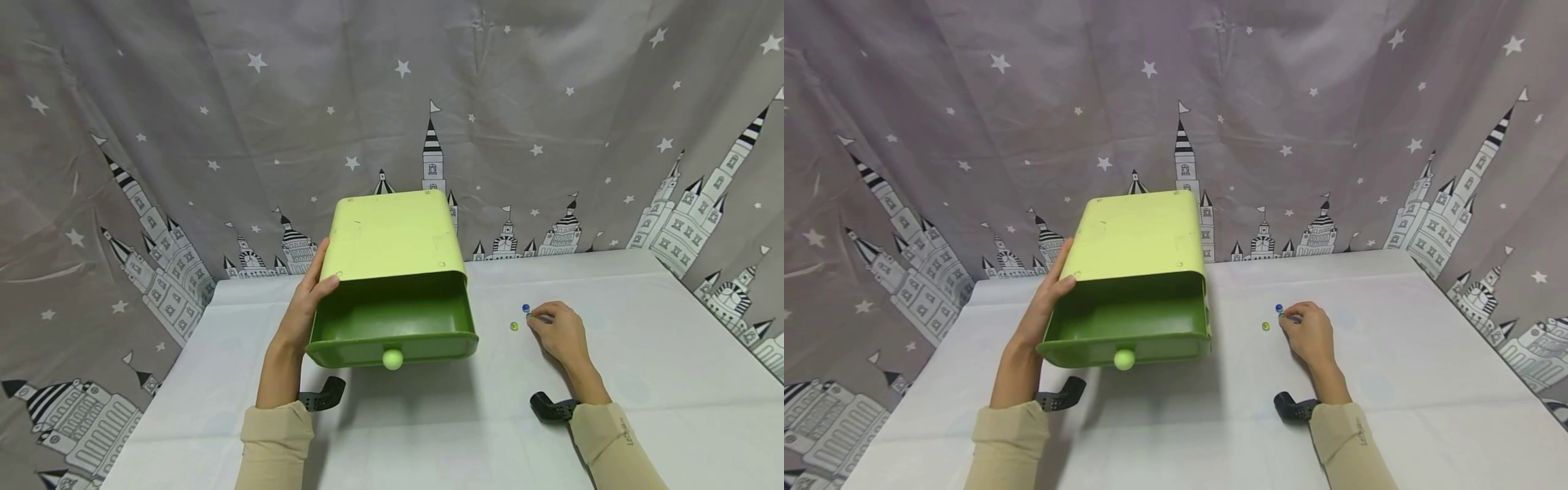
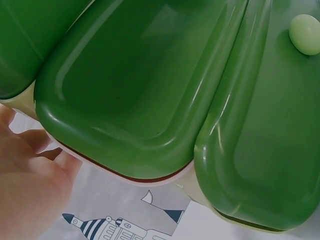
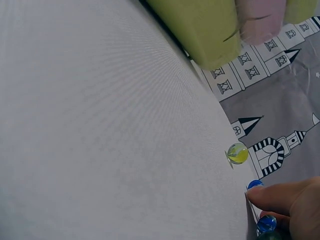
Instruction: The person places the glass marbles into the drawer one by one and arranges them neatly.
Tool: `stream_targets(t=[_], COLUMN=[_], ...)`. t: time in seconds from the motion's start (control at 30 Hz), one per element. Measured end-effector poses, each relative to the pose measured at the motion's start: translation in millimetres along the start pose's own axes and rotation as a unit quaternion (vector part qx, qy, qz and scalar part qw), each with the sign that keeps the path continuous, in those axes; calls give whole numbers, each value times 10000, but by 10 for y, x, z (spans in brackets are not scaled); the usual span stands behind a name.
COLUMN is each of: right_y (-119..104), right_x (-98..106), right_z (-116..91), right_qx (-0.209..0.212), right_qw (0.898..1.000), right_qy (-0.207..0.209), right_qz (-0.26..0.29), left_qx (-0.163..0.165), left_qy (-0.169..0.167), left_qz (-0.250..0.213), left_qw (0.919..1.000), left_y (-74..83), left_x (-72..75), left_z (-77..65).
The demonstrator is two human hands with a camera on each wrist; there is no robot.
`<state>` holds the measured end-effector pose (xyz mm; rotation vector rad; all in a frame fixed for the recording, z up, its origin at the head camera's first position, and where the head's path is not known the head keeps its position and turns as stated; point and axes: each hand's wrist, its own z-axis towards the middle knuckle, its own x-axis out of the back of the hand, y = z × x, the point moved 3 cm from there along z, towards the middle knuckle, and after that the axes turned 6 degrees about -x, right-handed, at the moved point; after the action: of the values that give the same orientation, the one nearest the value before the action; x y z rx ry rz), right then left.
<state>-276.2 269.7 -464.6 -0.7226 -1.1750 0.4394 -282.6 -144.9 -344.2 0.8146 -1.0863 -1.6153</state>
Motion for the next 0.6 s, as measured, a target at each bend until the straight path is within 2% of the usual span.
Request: stream_targets(t=[0.6], right_y=[11], right_x=[15], right_z=[3], right_qx=[-164], right_qw=[9996], right_qy=[63], right_qz=[234], left_qx=[2], left_qy=[-12], left_qz=[-16], left_qw=[10000], left_y=[0], left_x=[-4], left_z=[-6])
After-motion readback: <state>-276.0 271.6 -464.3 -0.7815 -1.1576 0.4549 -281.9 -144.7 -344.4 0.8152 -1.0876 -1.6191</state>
